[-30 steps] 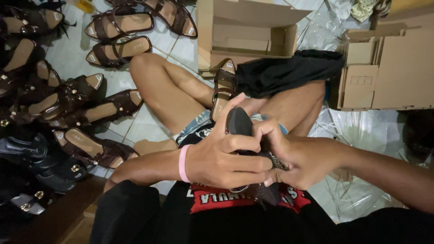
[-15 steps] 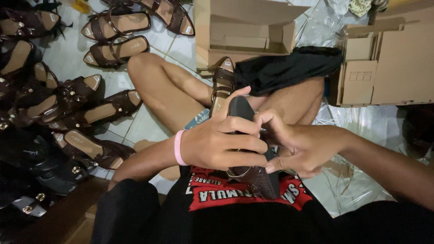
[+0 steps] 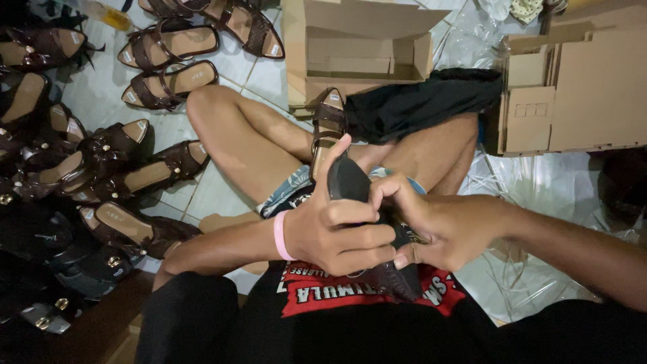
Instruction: The person sits on the floor and wipes the exterior of brown high-heeled shoes with a black cloth. They handle the shoes one at a time, turning them over to clean different sides, and place them back on the floor after wiping.
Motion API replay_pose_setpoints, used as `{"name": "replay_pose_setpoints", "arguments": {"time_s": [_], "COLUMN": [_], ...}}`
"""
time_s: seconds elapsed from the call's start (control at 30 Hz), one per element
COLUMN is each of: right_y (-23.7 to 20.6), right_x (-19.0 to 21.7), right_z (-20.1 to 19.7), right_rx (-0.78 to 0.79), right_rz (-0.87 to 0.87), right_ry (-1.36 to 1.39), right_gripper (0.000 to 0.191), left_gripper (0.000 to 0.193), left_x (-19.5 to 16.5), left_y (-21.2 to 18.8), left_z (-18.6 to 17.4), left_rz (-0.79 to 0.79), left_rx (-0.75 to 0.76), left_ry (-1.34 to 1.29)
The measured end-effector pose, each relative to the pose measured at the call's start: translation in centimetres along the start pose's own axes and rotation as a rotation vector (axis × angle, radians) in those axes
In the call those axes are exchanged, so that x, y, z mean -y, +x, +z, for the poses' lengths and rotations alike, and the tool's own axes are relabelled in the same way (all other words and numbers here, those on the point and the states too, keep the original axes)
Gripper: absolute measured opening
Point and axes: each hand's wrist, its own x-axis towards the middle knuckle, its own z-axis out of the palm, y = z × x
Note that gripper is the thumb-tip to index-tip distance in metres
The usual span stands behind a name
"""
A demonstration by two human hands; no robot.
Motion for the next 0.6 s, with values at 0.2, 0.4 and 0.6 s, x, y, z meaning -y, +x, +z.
{"name": "replay_pose_setpoints", "arguments": {"time_s": [0.2, 0.4, 0.6], "right_y": [-0.6, -0.6, -1.5], "right_x": [-0.4, -0.6, 0.4], "right_z": [1.1, 0.2, -0.8], "right_rx": [0.016, -0.004, -0.054], "right_rz": [0.108, 0.282, 0.546], "right_ry": [0.051, 0.305, 0.602], "right_gripper": [0.066, 0.074, 0.096], "left_gripper": [0.008, 0.011, 0.016], "left_x": [-0.5, 0.3, 2.1], "left_y": [-0.5, 0.0, 0.1], "left_z": [0.9, 0.1, -1.2], "left_rz": [0.01, -0.05, -0.013], "left_rx": [-0.051, 0.06, 0.098], "left_ry": [-0.021, -0.023, -0.01]}}
